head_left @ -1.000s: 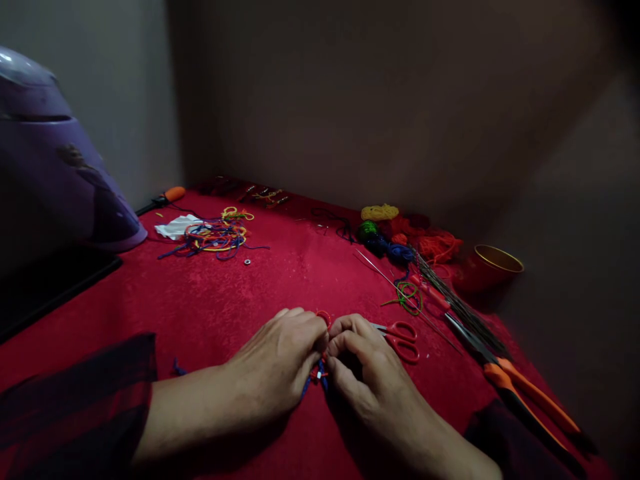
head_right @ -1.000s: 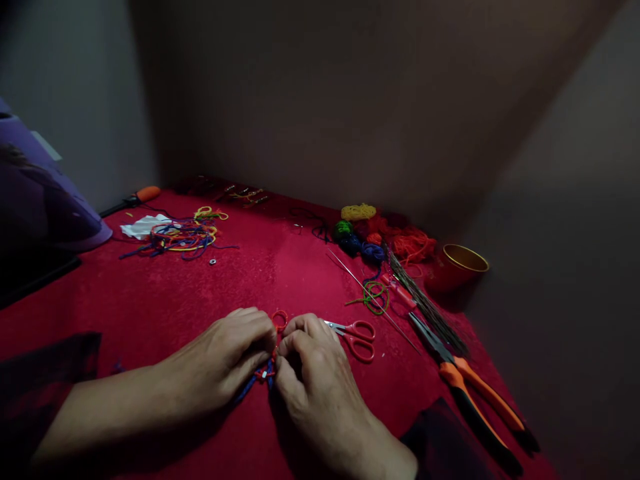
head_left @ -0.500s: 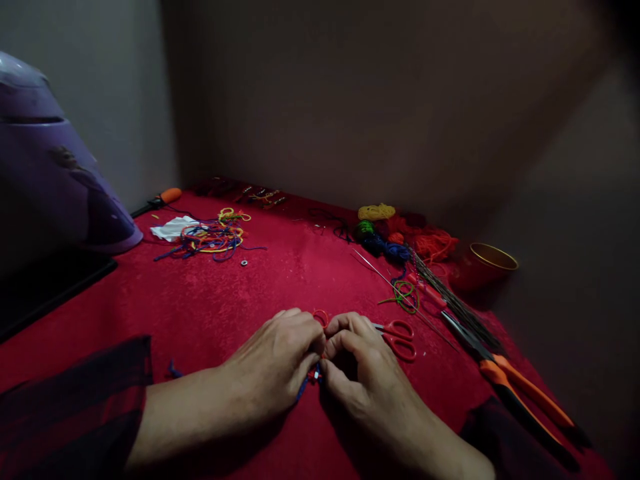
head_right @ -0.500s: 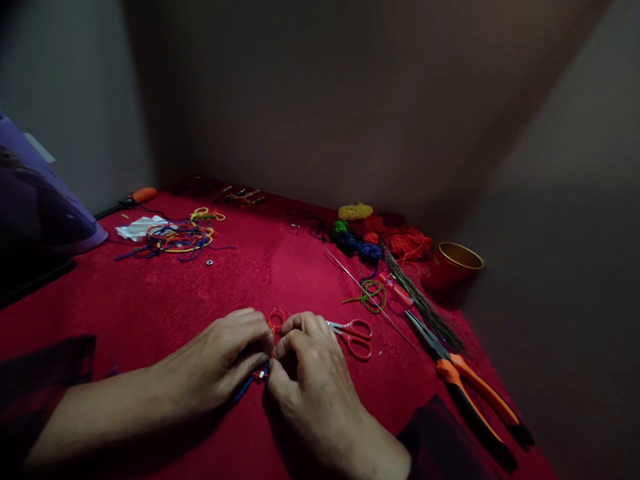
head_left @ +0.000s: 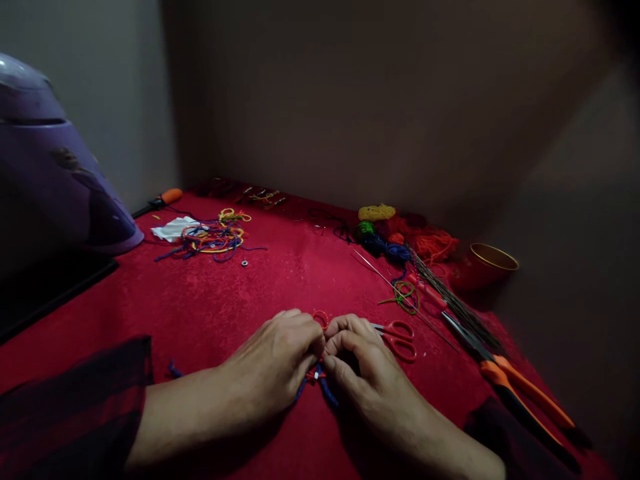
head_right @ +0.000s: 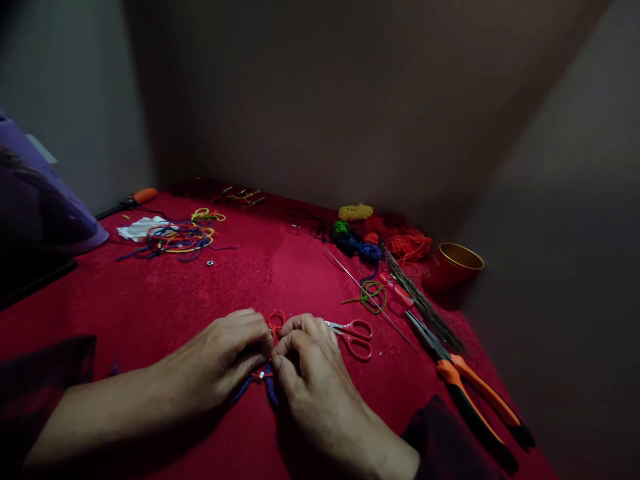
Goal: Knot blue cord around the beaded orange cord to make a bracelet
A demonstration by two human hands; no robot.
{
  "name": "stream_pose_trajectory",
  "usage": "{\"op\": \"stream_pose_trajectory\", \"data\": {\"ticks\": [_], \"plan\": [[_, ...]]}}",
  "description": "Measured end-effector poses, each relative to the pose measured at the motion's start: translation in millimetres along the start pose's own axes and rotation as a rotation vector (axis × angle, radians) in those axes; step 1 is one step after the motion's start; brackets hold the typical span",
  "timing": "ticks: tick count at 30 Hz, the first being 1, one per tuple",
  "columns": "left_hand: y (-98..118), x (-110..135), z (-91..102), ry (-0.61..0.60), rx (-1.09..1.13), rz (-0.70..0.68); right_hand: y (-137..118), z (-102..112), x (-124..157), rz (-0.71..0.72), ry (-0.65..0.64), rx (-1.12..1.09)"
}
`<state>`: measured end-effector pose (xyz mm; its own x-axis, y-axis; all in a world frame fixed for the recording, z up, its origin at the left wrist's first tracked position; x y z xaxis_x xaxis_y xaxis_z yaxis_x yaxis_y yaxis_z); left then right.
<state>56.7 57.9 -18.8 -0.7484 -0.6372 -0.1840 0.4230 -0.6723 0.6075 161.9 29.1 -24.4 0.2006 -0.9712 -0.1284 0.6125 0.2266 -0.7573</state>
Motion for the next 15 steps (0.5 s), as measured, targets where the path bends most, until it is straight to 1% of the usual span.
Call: {"op": "stream_pose_trajectory", "data": {"ticks": [4,8,12,15], "plan": [[6,-1,0.3,-0.042,-0.028,-0.016,0,-1,1,0.018,0.010,0.018],[11,1,-0.2,-0.076,-0.172,-0.008,0,-1,1,0.015,0.011,0.027],[14,3,-2.1,-0.070,-0.331,-0.054,-2,-2,0,0.016,0.006,0.039],[13,3,-3.0,-0.050,-0.314,-0.062,-2,-2,-1,0.017,0.006,0.042]]}}
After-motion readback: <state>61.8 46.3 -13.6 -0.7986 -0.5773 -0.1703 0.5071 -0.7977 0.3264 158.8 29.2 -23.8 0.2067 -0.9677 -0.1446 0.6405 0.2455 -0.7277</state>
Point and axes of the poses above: each hand's wrist, its own x-axis away from the middle knuckle, its own z-axis out of the back of the hand, y = z × x, the point moved 7 cm from there along -x, towards the middle knuckle, and after that the axes turned 3 degrees about -z, right-handed, at the moved point
